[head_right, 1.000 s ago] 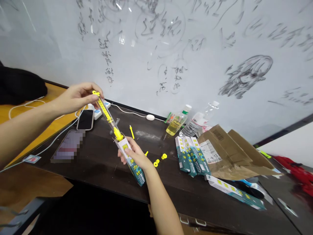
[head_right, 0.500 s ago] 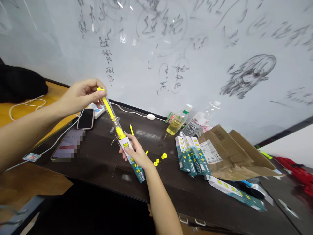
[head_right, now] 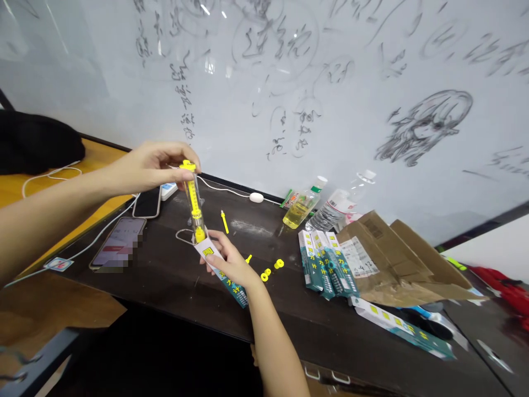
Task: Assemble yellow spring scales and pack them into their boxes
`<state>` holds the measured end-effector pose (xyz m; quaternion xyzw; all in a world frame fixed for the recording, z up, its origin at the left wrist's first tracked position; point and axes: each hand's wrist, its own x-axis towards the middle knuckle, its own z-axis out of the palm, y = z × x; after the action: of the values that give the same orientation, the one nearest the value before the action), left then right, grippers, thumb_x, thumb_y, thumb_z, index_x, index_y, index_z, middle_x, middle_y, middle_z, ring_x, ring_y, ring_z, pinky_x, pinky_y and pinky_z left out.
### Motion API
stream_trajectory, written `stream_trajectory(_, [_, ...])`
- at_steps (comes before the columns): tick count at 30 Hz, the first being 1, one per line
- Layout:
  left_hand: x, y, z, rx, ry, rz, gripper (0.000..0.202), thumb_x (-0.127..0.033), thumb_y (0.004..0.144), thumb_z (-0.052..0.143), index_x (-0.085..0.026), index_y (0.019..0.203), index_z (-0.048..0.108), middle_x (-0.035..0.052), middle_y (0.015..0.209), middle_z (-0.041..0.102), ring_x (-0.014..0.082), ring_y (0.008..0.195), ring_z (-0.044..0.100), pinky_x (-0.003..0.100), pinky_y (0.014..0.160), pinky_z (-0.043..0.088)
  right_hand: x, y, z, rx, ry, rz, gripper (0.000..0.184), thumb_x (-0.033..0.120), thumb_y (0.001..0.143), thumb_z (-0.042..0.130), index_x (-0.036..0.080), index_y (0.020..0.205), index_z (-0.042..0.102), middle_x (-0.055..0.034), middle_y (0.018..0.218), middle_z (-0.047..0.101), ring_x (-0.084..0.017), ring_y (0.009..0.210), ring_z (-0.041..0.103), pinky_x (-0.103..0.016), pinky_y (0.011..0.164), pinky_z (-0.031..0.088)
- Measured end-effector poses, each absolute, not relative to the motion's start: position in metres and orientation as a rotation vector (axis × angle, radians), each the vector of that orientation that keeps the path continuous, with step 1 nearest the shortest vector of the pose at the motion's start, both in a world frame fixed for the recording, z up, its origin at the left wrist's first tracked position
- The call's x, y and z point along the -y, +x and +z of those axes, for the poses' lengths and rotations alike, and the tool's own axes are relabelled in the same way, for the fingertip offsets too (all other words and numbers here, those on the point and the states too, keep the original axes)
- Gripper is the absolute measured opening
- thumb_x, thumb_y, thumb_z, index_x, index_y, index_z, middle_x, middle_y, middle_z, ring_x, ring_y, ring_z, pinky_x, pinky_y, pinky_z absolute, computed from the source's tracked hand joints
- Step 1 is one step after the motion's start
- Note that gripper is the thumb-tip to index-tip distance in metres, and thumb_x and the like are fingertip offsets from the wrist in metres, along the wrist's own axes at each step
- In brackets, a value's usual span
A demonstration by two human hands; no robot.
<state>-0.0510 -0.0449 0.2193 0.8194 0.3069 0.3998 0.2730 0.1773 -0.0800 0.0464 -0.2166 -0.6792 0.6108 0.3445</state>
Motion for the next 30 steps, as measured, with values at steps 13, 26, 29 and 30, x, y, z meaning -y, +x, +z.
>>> stream_trajectory(13, [0.051,-0.040,0.212,-0.782,2.232,1.174,0.020,-0.034,0.080,0.064,-0.019,0.094,0.063,0.0015,0.077,0.063,0.0113,0.065,0.061,0.023,0.057,0.053,0.082,0.181,0.052,1.796,-0.583,1.496,0.055,0.043,0.083,0.062,0.028,0.129,0.034,-0.0007,0.088,0.057,-0.009,0.065,0.053,-0.024,0.058,0.047])
stream_trajectory(26, [0.066,-0.017,0.181,-0.787,2.074,1.279,0.040,-0.041,0.095,0.035,-0.028,0.131,0.047,0.0060,0.105,0.062,0.0123,0.075,0.062,0.027,0.066,0.054,0.081,0.178,0.050,1.797,-0.444,1.409,0.061,0.034,0.085,0.060,0.038,0.135,0.025,-0.0067,0.120,0.047,-0.013,0.077,0.064,-0.033,0.064,0.058])
stream_trajectory(29, [0.062,-0.009,0.167,-0.894,2.015,1.302,0.044,-0.041,0.095,0.034,-0.024,0.136,0.039,0.0082,0.106,0.063,0.0158,0.085,0.062,0.030,0.073,0.052,0.081,0.179,0.051,1.746,-0.413,1.373,0.057,0.034,0.085,0.062,0.036,0.131,0.028,-0.0056,0.115,0.048,-0.013,0.074,0.064,-0.032,0.062,0.057])
stream_trajectory(30, [0.061,-0.008,0.163,-0.936,2.041,1.246,0.044,-0.042,0.095,0.034,-0.022,0.132,0.043,0.0087,0.107,0.063,0.0171,0.090,0.061,0.031,0.075,0.051,0.081,0.179,0.052,1.734,-0.412,1.364,0.056,0.033,0.084,0.062,0.036,0.130,0.028,-0.0053,0.115,0.048,-0.012,0.073,0.064,-0.032,0.062,0.057])
